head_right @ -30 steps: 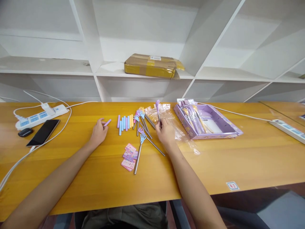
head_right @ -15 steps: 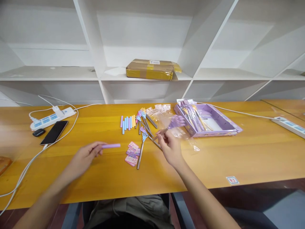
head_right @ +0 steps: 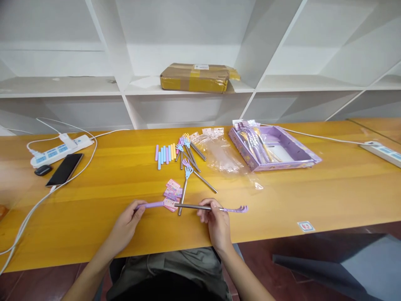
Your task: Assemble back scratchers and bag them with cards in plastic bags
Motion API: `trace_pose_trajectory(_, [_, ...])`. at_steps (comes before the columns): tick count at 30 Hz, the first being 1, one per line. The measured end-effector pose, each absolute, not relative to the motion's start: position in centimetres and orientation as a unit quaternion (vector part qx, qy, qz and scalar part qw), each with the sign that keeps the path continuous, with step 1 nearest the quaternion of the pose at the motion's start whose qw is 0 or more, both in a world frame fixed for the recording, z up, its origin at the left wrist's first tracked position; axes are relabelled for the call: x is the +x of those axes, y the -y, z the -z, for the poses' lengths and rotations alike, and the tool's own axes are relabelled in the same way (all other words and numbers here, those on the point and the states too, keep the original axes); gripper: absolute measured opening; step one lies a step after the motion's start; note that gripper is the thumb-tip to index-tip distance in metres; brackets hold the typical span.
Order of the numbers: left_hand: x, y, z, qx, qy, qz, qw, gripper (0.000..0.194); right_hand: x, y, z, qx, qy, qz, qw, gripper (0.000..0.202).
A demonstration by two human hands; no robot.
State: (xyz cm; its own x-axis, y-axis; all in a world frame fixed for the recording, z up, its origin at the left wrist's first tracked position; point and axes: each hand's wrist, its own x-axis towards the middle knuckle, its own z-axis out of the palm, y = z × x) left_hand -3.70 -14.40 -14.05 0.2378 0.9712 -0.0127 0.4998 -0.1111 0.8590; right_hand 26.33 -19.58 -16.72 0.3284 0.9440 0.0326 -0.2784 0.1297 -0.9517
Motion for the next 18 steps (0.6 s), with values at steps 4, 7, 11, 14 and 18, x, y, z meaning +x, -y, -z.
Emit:
trace_pose_trajectory(4, [-3.7, 14.9, 14.2, 0.708, -0.526, -0.283, 0.377, 0.030, 26.6, 20.0, 16.9, -0.453, 0.344, -0.486, 0.663, 0.038])
trace_pose_trajectory(7, [-3.2, 15.2, 14.0, 0.732, -0.514, -0.277, 0.351, 0.030, 26.4, 20.0, 16.8, -0.450, 0.338, -0.496, 0.661, 0.035])
trace_pose_trajectory(11, [-2.7, 15.5, 14.1, 0.744, -0.511, -0.281, 0.325, 0.031, 26.0, 19.9, 16.7, -0.449, 0.345, -0.507, 0.650, 0.038])
trace_pose_trajectory(14, [-2.8, 15.5, 14.2, 0.749, -0.504, -0.278, 0.329, 0.033, 25.8, 20.0, 16.7, -0.450, 0.349, -0.518, 0.638, 0.041])
trace_pose_trajectory(18, [-3.2, 15.5, 14.0, 0.752, -0.492, -0.272, 0.344, 0.034, 25.6, 20.2, 16.4, -0.436, 0.362, -0.529, 0.632, 0.043])
